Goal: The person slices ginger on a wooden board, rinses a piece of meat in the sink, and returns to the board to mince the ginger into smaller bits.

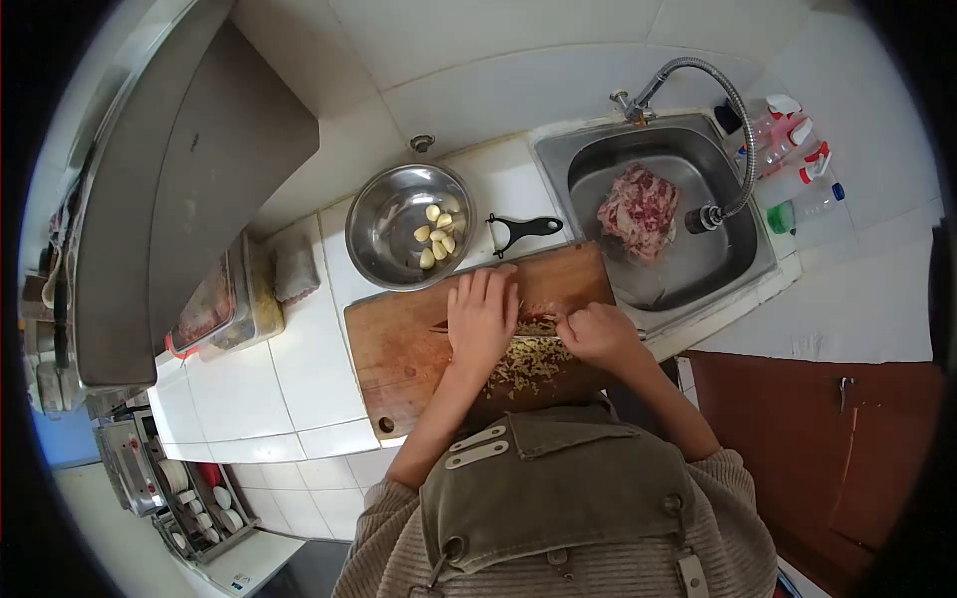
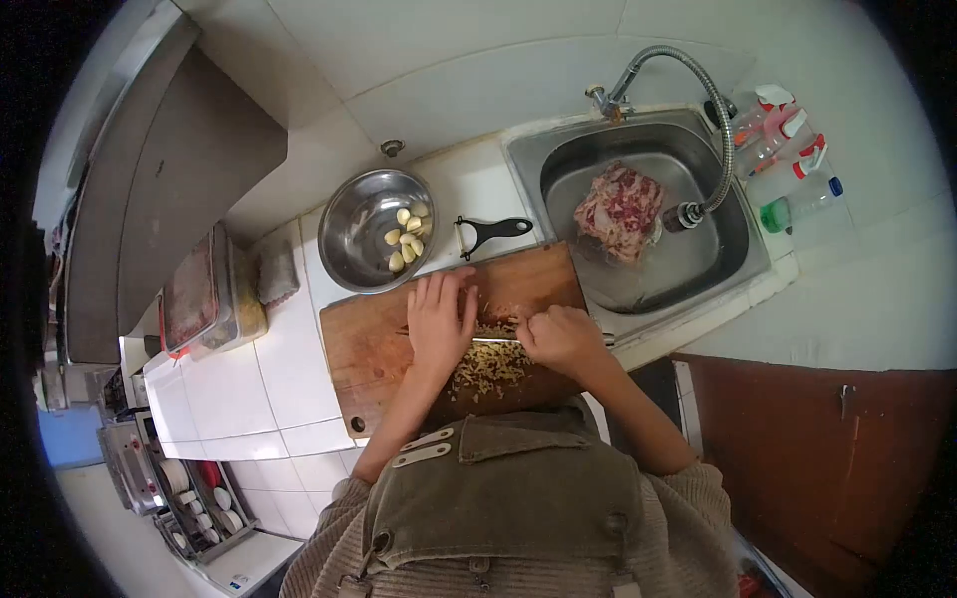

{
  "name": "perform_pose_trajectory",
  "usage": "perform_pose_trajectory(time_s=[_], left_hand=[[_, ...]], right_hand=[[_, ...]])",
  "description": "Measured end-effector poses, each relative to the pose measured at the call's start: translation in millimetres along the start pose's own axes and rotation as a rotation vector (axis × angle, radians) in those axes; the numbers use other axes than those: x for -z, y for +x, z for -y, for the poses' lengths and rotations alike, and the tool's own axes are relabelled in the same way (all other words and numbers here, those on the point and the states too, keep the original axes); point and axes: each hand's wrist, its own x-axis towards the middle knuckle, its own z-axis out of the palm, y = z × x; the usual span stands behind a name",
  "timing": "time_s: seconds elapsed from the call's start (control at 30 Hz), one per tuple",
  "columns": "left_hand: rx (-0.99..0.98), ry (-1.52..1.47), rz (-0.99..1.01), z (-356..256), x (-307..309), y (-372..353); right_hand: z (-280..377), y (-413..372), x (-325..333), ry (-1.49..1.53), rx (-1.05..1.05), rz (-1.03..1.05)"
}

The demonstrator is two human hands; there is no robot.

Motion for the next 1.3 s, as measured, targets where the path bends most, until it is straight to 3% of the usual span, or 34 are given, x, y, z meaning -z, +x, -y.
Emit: perform_pose_trajectory(time_s=[0.1, 0.2, 0.43, 0.5, 0.63, 0.7, 0.83, 1.0, 1.1, 1.3], left_hand=[[-0.011, -0.007, -0.052, -6, 11, 9], [-0.026, -0.012, -0.026, 1, 0, 7], [-0.037, -0.038, 0.028, 6, 0, 8], [-0.055, -0.057, 0.032, 6, 0, 8], [-0.045, -0.084, 0.004, 0, 9, 5], [0.019, -0.07, 0.036, 4, 2, -3], [-0.043, -0.079, 0.018, -5, 18, -2], [0.044, -0.068, 0.088, -4, 13, -16], [-0.012, -0.032, 0.001, -10, 22, -22], [0.024, -0.081, 0.065, -10, 26, -34]], right_hand=[[13, 3, 28, 0.027, -0.077, 0.046], [-1, 7, -5, 0.052, -0.118, 0.051], [4, -6, -5, 0.023, -0.058, -0.053], [2, -2, -13, -0.004, 0.024, -0.202], [6, -6, -4, -0.04, 0.035, -0.207], [4, -8, -15, -0.121, 0.21, -0.238], [9, -11, -10, -0.013, 0.079, -0.24], [20, -22, -1, -0.018, 0.012, 0.009], [26, -28, 9, -0.018, 0.015, 0.017], [31, -34, 9, -0.021, -0.015, 0.065]])
